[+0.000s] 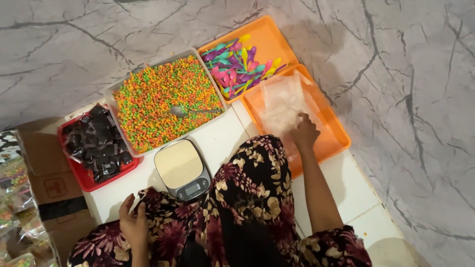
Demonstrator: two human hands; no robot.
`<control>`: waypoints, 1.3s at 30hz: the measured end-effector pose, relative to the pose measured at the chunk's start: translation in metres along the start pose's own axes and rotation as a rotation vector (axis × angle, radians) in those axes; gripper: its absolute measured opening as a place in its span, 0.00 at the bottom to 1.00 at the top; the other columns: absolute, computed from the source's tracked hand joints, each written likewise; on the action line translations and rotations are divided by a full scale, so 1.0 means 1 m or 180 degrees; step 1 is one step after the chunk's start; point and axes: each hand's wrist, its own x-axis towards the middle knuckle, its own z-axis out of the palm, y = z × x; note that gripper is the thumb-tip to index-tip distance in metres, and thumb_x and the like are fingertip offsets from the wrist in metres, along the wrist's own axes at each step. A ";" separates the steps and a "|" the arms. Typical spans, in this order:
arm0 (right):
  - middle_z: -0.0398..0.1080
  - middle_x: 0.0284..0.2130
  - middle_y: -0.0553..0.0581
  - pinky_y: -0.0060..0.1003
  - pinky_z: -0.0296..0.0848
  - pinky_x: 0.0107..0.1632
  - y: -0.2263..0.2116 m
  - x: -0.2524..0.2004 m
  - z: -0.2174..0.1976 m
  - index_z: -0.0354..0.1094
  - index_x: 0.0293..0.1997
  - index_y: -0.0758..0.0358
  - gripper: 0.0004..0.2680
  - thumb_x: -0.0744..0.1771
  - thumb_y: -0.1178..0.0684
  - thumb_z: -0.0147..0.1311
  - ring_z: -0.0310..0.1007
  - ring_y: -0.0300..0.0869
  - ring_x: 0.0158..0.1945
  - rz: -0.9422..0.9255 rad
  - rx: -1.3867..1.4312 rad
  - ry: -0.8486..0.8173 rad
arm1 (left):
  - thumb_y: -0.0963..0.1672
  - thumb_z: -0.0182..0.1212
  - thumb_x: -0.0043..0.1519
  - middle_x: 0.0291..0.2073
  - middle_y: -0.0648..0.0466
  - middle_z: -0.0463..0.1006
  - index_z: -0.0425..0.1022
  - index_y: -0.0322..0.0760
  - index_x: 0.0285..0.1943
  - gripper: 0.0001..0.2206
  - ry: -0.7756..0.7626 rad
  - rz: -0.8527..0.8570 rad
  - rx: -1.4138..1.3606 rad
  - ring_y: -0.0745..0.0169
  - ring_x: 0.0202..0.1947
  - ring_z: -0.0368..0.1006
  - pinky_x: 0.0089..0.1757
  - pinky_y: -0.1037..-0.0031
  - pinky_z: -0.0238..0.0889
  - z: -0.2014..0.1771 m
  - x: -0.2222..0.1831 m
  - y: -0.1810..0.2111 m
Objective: The person is filling small plastic bags with colorful beads, weighing them on a scale, and placing them into a larger container.
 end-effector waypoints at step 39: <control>0.76 0.38 0.62 0.21 0.62 0.20 -0.173 -0.218 -0.083 0.65 0.65 0.59 0.15 0.69 0.55 0.53 0.72 0.38 0.26 -0.1608 0.2647 -0.1406 | 0.42 0.79 0.48 0.23 0.57 0.82 0.70 0.40 0.68 0.35 -0.0408 0.1669 -0.1256 0.57 0.50 0.77 0.68 0.55 0.42 0.020 -0.085 0.141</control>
